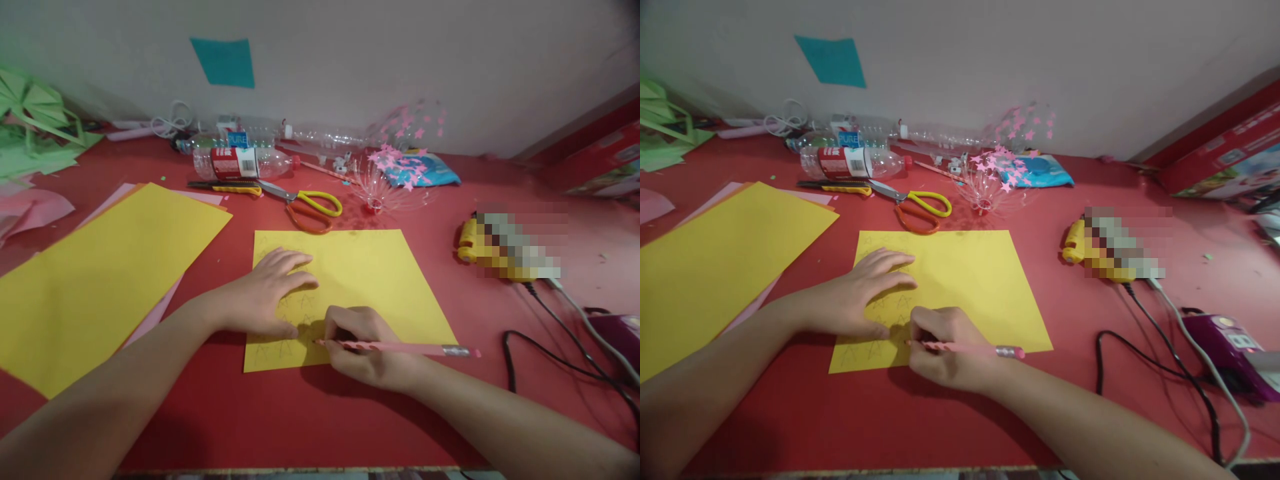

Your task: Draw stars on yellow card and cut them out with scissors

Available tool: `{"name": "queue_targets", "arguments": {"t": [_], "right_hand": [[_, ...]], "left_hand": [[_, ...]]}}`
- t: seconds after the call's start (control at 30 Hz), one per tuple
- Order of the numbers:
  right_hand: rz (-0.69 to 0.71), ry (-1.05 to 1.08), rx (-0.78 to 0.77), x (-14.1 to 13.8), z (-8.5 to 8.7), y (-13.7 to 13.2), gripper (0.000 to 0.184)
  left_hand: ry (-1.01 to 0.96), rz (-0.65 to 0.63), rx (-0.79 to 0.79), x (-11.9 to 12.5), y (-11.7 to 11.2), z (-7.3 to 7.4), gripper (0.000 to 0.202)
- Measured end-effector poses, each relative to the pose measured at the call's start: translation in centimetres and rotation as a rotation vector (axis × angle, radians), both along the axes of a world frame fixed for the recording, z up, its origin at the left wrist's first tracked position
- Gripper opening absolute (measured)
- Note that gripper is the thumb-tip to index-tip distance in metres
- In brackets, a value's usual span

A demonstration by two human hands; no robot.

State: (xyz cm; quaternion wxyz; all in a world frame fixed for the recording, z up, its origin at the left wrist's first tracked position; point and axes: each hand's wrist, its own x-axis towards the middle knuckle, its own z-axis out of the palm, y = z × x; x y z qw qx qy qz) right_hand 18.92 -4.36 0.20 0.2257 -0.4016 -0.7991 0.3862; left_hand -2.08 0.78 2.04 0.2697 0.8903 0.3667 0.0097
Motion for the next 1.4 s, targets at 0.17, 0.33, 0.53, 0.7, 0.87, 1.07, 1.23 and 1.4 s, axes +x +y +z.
{"name": "queue_targets", "arguments": {"t": [0.17,0.33,0.53,0.7,0.87,1.07,1.23,1.4], "right_hand": [[0.085,0.101,-0.009,0.30,0.10,0.15,0.014],[0.120,0.115,-0.033,0.53,0.31,0.18,0.015],[0.151,0.115,-0.058,0.59,0.53,0.32,0.016],[0.167,0.127,-0.064,0.63,0.49,0.30,0.017],[0.166,0.112,-0.056,0.66,0.53,0.24,0.017],[0.169,0.140,-0.058,0.41,0.50,0.18,0.015],[0.177,0.126,-0.012,0.13,0.51,0.09,0.011],[0.184,0.076,0.021,0.02,0.78,0.01,0.009]], "left_hand": [[-0.014,0.008,-0.006,-0.02,-0.02,-0.08,0.065],[-0.034,0.002,0.008,-0.06,0.08,-0.12,0.064],[-0.042,0.000,0.007,-0.07,0.04,-0.15,0.063],[-0.031,0.001,0.003,-0.08,0.01,-0.20,0.064],[-0.025,0.002,-0.008,-0.07,0.03,-0.05,0.064],[-0.047,-0.006,0.025,-0.11,0.05,-0.14,0.062],[-0.047,-0.006,0.033,-0.08,0.03,-0.19,0.061],[-0.038,-0.003,0.026,-0.05,0.01,-0.16,0.064]]}}
